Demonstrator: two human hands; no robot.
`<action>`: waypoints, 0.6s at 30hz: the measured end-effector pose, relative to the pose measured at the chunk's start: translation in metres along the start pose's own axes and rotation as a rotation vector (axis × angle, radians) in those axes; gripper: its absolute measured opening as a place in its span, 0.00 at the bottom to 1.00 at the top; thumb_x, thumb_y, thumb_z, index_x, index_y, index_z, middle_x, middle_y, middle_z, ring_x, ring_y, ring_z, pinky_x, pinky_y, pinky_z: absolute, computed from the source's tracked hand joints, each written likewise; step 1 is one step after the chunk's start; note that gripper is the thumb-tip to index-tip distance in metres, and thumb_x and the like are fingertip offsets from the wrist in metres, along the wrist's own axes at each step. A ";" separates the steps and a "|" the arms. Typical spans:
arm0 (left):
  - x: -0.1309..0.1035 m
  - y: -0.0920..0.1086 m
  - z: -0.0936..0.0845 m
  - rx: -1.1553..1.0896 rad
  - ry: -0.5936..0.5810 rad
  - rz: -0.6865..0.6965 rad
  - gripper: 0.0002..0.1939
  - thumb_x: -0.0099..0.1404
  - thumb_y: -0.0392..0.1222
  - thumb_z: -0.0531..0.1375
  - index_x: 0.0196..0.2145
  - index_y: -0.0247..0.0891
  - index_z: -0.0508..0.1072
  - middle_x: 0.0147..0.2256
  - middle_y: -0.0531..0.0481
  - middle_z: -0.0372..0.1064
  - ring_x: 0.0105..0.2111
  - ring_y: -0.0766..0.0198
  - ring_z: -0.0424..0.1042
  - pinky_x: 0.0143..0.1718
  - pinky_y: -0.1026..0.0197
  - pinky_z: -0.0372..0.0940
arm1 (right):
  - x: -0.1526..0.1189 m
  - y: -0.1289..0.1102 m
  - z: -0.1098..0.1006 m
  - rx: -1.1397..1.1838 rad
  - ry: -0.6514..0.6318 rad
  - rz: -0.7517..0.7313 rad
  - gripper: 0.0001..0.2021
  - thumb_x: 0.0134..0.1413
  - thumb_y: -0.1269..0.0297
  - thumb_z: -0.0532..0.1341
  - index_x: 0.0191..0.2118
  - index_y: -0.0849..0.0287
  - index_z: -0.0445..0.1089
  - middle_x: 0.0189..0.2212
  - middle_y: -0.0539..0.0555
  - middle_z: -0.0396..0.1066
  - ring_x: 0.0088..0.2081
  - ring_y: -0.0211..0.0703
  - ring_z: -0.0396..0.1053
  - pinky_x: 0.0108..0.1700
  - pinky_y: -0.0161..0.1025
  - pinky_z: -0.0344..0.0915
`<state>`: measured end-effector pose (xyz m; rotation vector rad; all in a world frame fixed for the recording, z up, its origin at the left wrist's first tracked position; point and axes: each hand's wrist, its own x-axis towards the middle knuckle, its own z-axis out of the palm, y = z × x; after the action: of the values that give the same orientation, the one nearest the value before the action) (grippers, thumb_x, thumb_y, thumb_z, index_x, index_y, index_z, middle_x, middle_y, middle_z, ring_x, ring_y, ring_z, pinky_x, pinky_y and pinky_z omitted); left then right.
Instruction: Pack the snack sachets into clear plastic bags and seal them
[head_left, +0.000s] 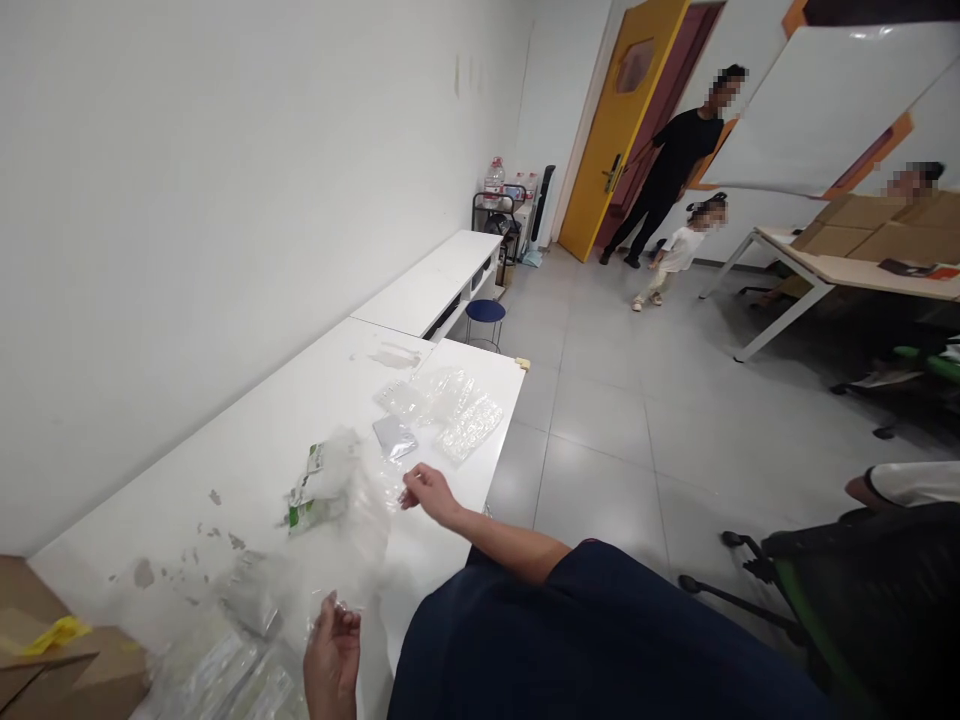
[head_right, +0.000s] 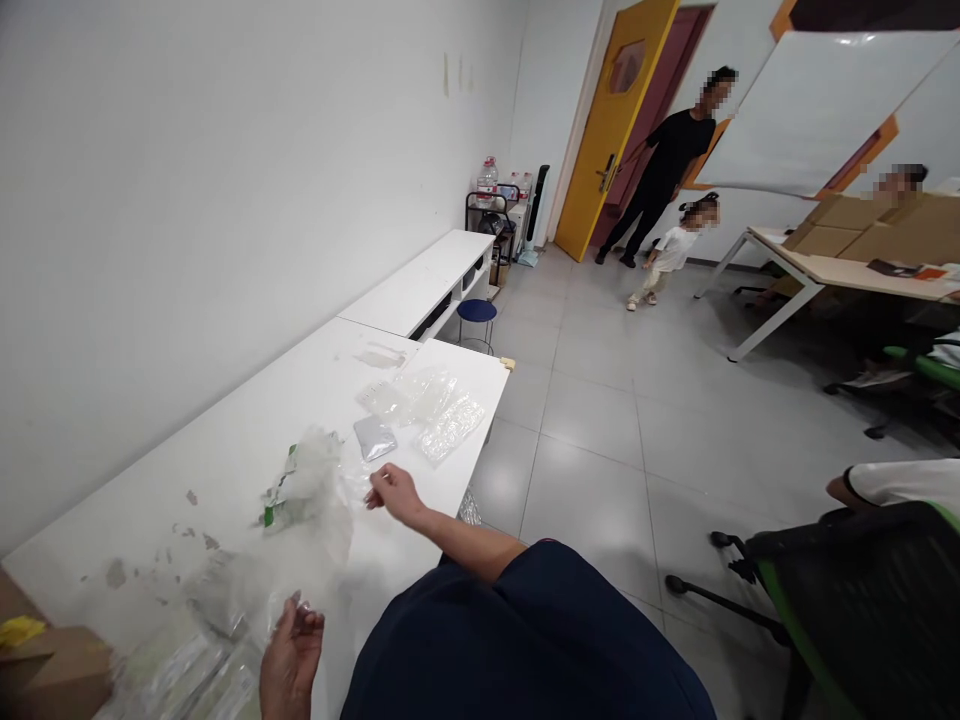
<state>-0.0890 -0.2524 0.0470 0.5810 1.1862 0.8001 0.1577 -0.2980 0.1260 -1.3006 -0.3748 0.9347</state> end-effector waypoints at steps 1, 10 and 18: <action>0.001 0.001 -0.009 -0.012 0.044 0.013 0.07 0.58 0.44 0.63 0.32 0.38 0.71 0.22 0.57 0.63 0.20 0.73 0.63 0.23 0.69 0.63 | 0.003 0.003 -0.010 -0.026 0.041 0.000 0.18 0.49 0.47 0.62 0.28 0.57 0.61 0.18 0.48 0.70 0.20 0.36 0.68 0.27 0.35 0.64; -0.023 0.005 -0.038 0.299 0.264 0.273 0.24 0.56 0.54 0.61 0.42 0.31 0.77 0.26 0.49 0.71 0.26 0.69 0.67 0.28 0.67 0.59 | 0.004 0.051 -0.061 -0.266 0.120 0.027 0.13 0.49 0.53 0.59 0.30 0.59 0.68 0.25 0.48 0.70 0.22 0.32 0.66 0.25 0.31 0.62; -0.024 -0.004 -0.055 0.372 0.219 0.234 0.34 0.60 0.44 0.59 0.63 0.34 0.59 0.30 0.48 0.74 0.26 0.70 0.69 0.29 0.67 0.61 | 0.001 0.087 -0.073 -0.415 0.027 0.232 0.09 0.53 0.58 0.57 0.33 0.59 0.67 0.36 0.55 0.75 0.29 0.34 0.70 0.32 0.34 0.68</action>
<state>-0.1444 -0.2742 0.0418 0.9713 1.5019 0.8614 0.1774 -0.3465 0.0248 -1.7624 -0.4173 1.0678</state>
